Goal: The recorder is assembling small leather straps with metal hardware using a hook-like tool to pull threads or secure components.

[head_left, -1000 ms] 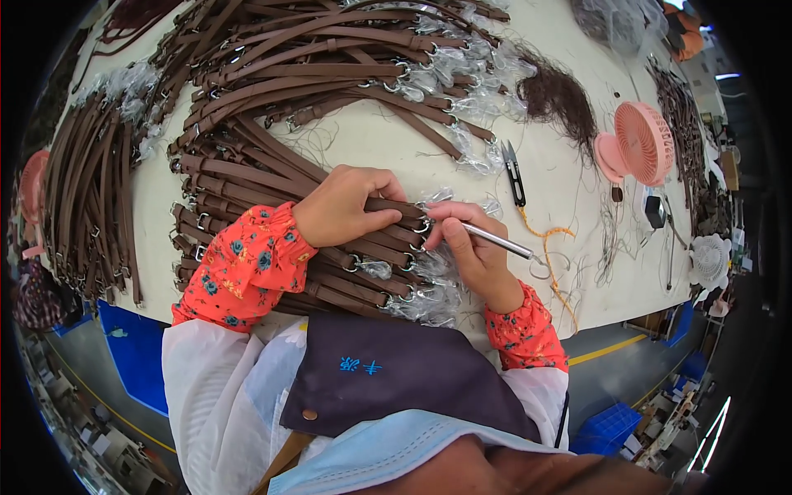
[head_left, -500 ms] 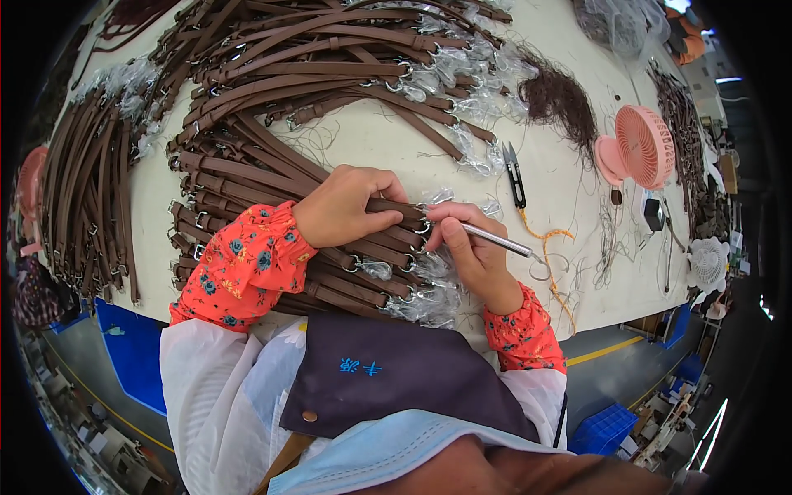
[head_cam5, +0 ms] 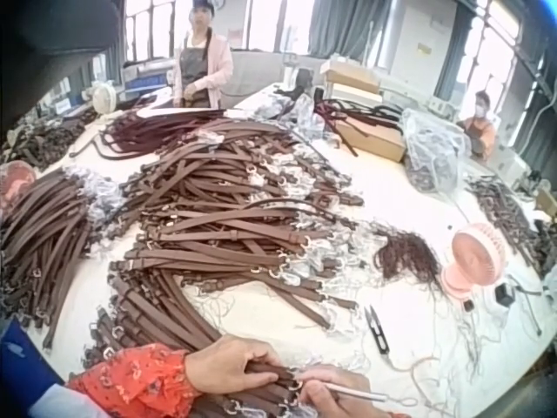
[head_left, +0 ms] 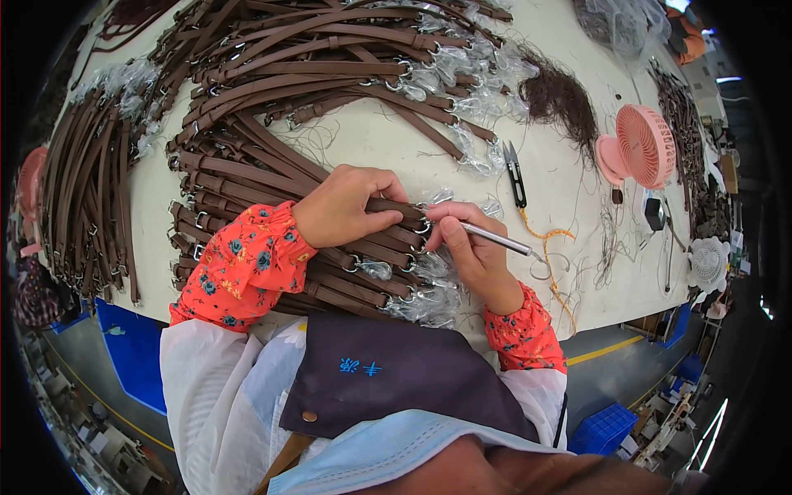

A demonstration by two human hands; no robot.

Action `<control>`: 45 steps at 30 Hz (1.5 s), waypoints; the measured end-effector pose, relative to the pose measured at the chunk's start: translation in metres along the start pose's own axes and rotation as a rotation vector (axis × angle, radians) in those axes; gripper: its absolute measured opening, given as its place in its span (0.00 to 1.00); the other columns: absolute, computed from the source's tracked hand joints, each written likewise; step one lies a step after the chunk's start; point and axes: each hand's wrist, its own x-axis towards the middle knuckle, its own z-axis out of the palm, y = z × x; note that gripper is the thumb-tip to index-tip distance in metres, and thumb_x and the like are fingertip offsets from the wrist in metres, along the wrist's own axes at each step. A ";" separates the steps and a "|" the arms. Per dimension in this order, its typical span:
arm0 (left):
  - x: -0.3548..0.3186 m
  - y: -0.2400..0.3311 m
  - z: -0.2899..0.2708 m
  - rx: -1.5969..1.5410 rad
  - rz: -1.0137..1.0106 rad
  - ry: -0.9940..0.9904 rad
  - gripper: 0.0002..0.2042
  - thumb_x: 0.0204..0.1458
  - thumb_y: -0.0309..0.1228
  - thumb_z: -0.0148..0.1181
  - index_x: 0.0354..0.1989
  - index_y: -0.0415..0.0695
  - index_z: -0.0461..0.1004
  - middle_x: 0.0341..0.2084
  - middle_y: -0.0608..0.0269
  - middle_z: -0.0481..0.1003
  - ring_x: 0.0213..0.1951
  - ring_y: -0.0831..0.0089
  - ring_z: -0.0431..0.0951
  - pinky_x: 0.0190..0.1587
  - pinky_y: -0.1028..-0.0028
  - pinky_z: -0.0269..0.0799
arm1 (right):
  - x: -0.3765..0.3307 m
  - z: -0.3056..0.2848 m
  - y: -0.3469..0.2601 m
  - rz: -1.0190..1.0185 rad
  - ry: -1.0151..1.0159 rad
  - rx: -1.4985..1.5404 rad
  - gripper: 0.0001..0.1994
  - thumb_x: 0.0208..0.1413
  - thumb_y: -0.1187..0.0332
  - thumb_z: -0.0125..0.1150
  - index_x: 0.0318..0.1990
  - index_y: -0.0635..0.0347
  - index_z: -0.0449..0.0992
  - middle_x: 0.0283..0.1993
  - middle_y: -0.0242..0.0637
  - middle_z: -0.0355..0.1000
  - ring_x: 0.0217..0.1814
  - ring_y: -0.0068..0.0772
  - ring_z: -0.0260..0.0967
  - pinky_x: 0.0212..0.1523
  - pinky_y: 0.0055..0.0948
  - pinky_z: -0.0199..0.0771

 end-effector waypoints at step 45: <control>0.002 0.001 -0.001 -0.026 -0.021 -0.020 0.09 0.47 0.27 0.64 0.35 0.37 0.76 0.30 0.53 0.79 0.33 0.62 0.81 0.36 0.70 0.74 | 0.003 -0.002 0.001 0.013 -0.033 -0.018 0.10 0.64 0.68 0.52 0.44 0.64 0.75 0.29 0.35 0.73 0.28 0.21 0.71 0.30 0.21 0.69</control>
